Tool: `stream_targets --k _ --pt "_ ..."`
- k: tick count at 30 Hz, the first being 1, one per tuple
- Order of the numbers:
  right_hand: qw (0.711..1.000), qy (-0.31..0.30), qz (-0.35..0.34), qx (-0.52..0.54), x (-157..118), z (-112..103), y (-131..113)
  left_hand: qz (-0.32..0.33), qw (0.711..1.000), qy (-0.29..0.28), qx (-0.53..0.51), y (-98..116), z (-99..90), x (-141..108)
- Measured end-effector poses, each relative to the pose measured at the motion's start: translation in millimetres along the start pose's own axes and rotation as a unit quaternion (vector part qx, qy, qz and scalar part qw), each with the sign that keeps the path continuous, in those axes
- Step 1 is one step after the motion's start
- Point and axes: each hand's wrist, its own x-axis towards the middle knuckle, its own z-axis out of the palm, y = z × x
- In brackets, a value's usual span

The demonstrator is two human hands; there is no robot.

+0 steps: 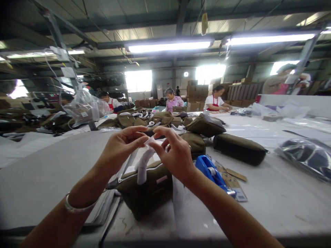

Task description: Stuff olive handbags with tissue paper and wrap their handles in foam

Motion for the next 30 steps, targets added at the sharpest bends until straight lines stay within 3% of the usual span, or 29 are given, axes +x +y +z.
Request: stream_targets --k 4,10,14,18,22,24,28,30 --pt "0.98 -0.017 -0.18 -0.082 11.1 -12.1 2.7 0.037 0.999 0.003 -0.005 4.9 7.3 3.0" --pt "0.93 -0.09 -0.298 -0.195 -5.5 -13.5 26.9 0.096 0.989 0.082 -0.075 8.3 5.8 12.4" --pt "0.941 -0.093 -0.267 -0.185 -31.3 -17.1 43.4 0.103 0.992 0.075 -0.013 -0.8 -1.6 9.7" --pt "0.981 -0.027 -0.162 -0.106 -53.7 -30.5 50.6 0.097 0.97 0.013 0.225 -15.4 -2.4 1.0" --pt "0.994 -0.005 -0.066 -0.091 -75.2 -44.9 55.5 0.074 0.903 -0.076 0.416 -25.9 6.5 -5.7" --pt "0.994 -0.003 -0.032 -0.102 -89.4 -52.1 58.4 0.122 0.856 -0.055 0.499 -31.6 9.5 -8.2" --pt "0.99 -0.007 -0.013 -0.14 -123.7 -74.0 65.0 0.289 0.703 0.031 0.65 -46.9 4.3 -8.3" --pt "0.984 0.018 0.028 -0.177 -139.4 -93.8 71.9 0.345 0.658 0.059 0.667 -54.5 -0.4 -5.9"
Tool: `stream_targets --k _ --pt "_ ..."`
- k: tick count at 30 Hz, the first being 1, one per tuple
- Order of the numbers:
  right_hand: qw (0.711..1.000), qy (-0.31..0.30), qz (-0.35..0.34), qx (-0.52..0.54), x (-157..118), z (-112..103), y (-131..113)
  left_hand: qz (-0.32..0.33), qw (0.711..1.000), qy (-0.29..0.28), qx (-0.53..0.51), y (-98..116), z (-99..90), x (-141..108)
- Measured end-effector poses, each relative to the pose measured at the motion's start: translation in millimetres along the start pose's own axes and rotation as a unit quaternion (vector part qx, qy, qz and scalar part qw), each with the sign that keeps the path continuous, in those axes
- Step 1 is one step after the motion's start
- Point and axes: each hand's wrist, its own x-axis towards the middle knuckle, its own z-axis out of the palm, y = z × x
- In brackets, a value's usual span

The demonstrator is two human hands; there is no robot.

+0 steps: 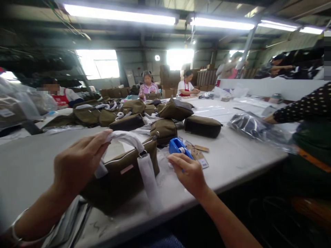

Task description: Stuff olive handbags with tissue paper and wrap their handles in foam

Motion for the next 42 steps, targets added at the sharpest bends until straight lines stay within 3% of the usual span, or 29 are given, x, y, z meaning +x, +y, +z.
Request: stream_targets --k 4,6,8,10,13,18,24,30,36,42 --pt "0.971 0.05 0.2 -0.121 -16.3 -41.5 56.8 0.002 0.999 0.039 -0.001 1.3 13.3 -10.9" --pt "0.937 -0.022 0.276 -0.213 -18.2 -55.9 97.6 0.008 0.999 0.054 0.0 9.4 19.8 -23.9" --pt "0.92 -0.085 0.3 -0.236 -17.3 -59.3 139.7 0.049 0.996 0.08 0.007 20.7 25.4 -42.7" --pt "0.905 -0.151 0.312 -0.245 -14.7 -51.4 177.3 0.123 0.988 0.094 -0.009 31.7 28.7 -64.0" --pt "0.883 -0.243 0.317 -0.247 -9.2 -27.7 220.2 0.209 0.97 0.052 -0.113 42.6 27.7 -90.8" --pt "0.852 -0.34 0.313 -0.246 0.6 2.3 260.2 0.228 0.939 -0.023 -0.258 50.5 22.8 -106.2" --pt "0.828 -0.378 0.322 -0.261 11.1 3.0 273.3 0.209 0.907 -0.026 -0.366 75.9 35.4 -86.1" --pt "0.836 -0.331 0.335 -0.282 12.9 -9.4 258.5 0.185 0.881 -0.037 -0.434 104.2 53.2 -53.2" --pt "0.843 -0.322 0.337 -0.267 -17.9 -26.5 224.7 0.175 0.868 -0.063 -0.461 111.2 63.2 -61.0" --pt "0.855 -0.307 0.326 -0.261 -37.2 -26.2 203.9 0.166 0.868 -0.066 -0.463 113.6 62.0 -66.7"
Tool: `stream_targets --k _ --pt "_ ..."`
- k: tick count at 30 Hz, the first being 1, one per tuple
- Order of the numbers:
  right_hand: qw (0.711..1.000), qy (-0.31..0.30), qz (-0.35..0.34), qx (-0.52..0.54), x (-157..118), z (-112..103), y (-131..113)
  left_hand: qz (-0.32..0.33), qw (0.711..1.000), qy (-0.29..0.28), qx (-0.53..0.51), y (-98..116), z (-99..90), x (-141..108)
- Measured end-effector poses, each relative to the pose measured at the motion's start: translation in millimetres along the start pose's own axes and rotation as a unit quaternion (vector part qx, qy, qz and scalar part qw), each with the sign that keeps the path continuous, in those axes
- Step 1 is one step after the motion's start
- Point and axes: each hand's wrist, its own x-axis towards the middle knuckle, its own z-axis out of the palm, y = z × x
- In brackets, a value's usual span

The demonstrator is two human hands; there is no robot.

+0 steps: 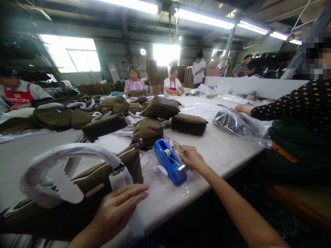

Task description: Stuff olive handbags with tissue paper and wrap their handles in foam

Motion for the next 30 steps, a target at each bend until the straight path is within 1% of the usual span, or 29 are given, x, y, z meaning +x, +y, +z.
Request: stream_targets --k 8,13,15,18,21,23,26,28,30 --pt "0.998 0.048 -0.025 0.027 -6.5 -17.1 -0.2 -0.013 1.0 0.009 -0.014 4.5 -4.8 -7.7" --pt "0.996 0.09 -0.002 0.024 0.0 -26.8 4.8 -0.017 0.999 0.016 -0.026 7.8 -5.9 -6.2" --pt "0.995 0.097 0.01 0.036 2.6 -30.8 8.0 -0.015 0.999 0.021 -0.027 8.6 -6.5 -5.1" --pt "0.993 0.088 0.017 0.08 5.2 -38.4 11.1 -0.017 0.999 0.022 -0.03 8.2 -7.6 -5.2" --pt "0.988 0.079 0.005 0.133 10.5 -48.5 8.9 -0.028 0.999 0.019 -0.039 6.7 -7.4 -6.8" --pt "0.987 0.054 -0.007 0.152 17.3 -55.6 4.6 -0.036 0.998 0.02 -0.046 6.1 -6.5 -6.8" --pt "0.986 -0.007 -0.024 0.164 29.8 -65.8 -1.5 -0.048 0.998 0.017 -0.049 6.4 -4.7 -4.7" --pt "0.985 -0.024 -0.029 0.167 36.6 -71.8 -2.5 -0.058 0.997 0.009 -0.05 6.4 -4.0 -2.9" --pt "0.986 -0.037 -0.021 0.164 39.4 -76.1 -0.7 -0.068 0.996 0.002 -0.051 6.1 -3.6 -2.1"
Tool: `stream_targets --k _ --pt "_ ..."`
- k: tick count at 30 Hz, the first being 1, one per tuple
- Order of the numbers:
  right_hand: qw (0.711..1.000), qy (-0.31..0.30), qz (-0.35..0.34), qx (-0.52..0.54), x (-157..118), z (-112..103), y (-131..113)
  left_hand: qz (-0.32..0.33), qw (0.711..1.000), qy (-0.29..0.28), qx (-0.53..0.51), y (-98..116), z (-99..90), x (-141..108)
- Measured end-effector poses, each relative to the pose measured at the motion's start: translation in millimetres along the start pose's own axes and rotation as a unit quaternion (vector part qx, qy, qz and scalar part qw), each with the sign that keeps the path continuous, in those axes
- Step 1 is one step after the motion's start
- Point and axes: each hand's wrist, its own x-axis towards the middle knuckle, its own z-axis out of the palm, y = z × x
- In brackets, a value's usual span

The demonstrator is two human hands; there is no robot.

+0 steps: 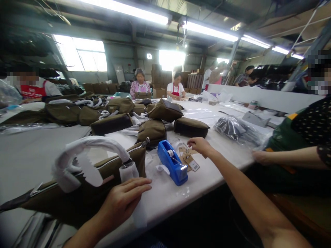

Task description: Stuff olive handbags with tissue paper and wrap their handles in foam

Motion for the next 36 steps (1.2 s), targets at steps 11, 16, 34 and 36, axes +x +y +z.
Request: stream_targets --k 11,16,34,36 --pt "0.998 0.046 -0.008 0.033 -45.0 -12.3 -4.5 -0.045 0.998 -0.023 -0.032 -2.0 2.1 -1.2" --pt "0.98 0.17 -0.082 0.067 -87.3 -22.4 -70.7 -0.106 0.989 0.028 -0.099 9.0 10.0 11.8" --pt "0.931 -0.125 -0.319 0.127 -177.3 76.1 -163.0 -0.328 0.939 0.019 -0.096 43.2 -54.4 -68.2" --pt "0.925 -0.153 -0.314 0.15 -182.4 95.5 -177.4 -0.33 0.942 0.009 -0.063 48.8 -62.9 -74.0"
